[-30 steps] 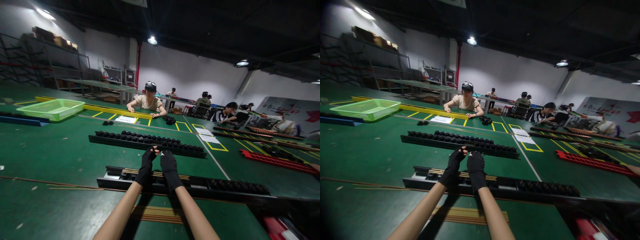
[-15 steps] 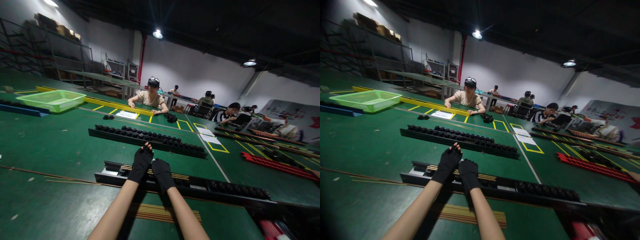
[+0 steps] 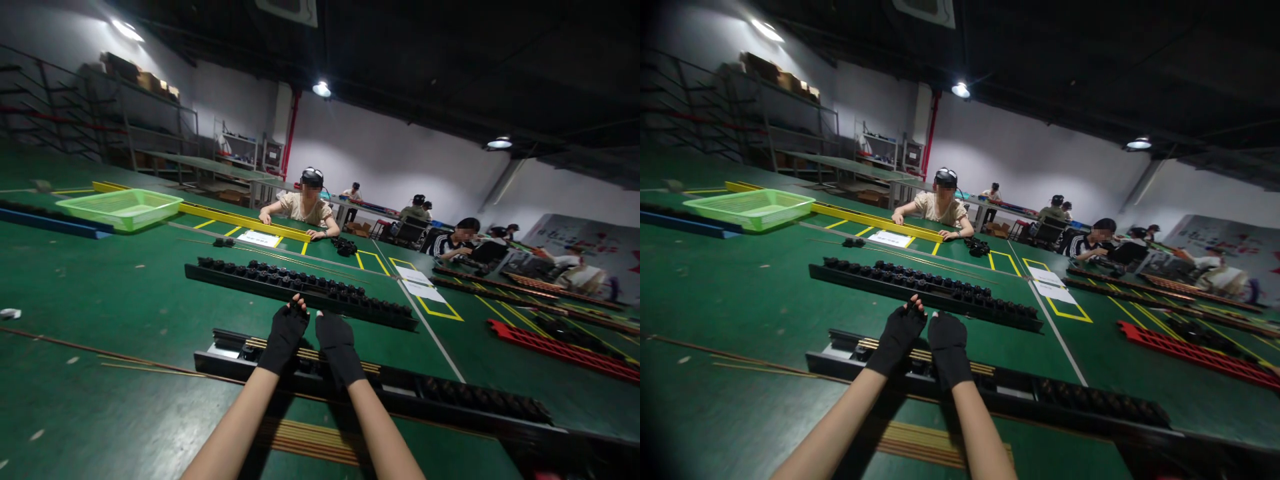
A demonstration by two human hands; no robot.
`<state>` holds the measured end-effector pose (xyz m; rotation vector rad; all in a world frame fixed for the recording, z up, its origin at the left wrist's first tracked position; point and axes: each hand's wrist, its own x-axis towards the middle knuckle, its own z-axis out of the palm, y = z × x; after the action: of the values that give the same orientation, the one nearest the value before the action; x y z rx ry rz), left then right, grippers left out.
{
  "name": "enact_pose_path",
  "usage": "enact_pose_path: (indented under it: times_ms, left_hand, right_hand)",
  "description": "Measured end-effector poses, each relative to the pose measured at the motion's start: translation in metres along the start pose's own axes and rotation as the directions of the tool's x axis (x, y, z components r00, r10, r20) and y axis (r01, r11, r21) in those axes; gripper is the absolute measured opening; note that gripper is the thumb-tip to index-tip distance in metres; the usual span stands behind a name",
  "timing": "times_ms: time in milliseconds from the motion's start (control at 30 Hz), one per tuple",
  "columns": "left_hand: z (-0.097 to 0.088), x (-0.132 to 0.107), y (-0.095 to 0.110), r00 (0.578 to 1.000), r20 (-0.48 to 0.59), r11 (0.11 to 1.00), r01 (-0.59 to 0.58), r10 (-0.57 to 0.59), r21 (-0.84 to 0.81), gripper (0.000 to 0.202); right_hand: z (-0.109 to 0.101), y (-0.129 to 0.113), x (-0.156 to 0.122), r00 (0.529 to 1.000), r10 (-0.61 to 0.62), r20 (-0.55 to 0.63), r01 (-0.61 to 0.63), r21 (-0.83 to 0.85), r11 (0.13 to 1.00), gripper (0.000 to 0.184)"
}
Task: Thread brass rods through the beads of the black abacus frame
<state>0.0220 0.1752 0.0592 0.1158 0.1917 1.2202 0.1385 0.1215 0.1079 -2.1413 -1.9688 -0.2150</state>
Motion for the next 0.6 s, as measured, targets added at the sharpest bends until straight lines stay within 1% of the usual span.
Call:
enact_pose_path:
  times_ms: [67,133,200,233,333,500,600]
  left_hand:
    - [0.0,-0.001,0.0,1.0,0.001,1.0,0.005,-0.005,-0.003,0.031]
    - [0.0,-0.001,0.0,1.0,0.002,1.0,0.01,-0.01,-0.006,0.031]
    - [0.0,-0.002,0.001,1.0,0.005,1.0,0.016,-0.016,-0.008,0.031]
    - [-0.001,-0.001,0.001,1.0,0.008,1.0,0.018,-0.018,-0.009,0.031]
    - [-0.002,-0.001,0.0,1.0,0.015,1.0,0.017,-0.017,-0.015,0.03]
    - [-0.004,0.0,0.001,1.0,0.017,1.0,0.016,-0.016,-0.016,0.028]
    - [-0.003,-0.002,0.001,1.0,0.025,1.0,0.008,-0.007,-0.013,0.027]
  right_hand:
    - [-0.002,0.008,0.001,0.999,0.048,-0.019,-0.048,-0.009,0.999,0.05]
    - [0.004,0.015,-0.004,0.998,0.065,-0.005,-0.065,-0.013,0.998,0.047]
    - [0.014,0.02,-0.012,0.999,0.017,0.051,-0.018,0.002,1.0,0.035]
    - [0.02,0.021,-0.014,0.997,-0.005,0.073,0.004,0.012,1.0,0.033]
    - [0.033,0.025,-0.018,0.994,0.004,0.106,-0.006,0.012,1.0,0.044]
    - [0.04,0.03,-0.016,0.99,-0.056,0.129,0.052,0.037,0.998,0.04]
    - [0.041,0.03,-0.015,0.99,-0.049,0.134,0.044,0.04,0.998,0.042]
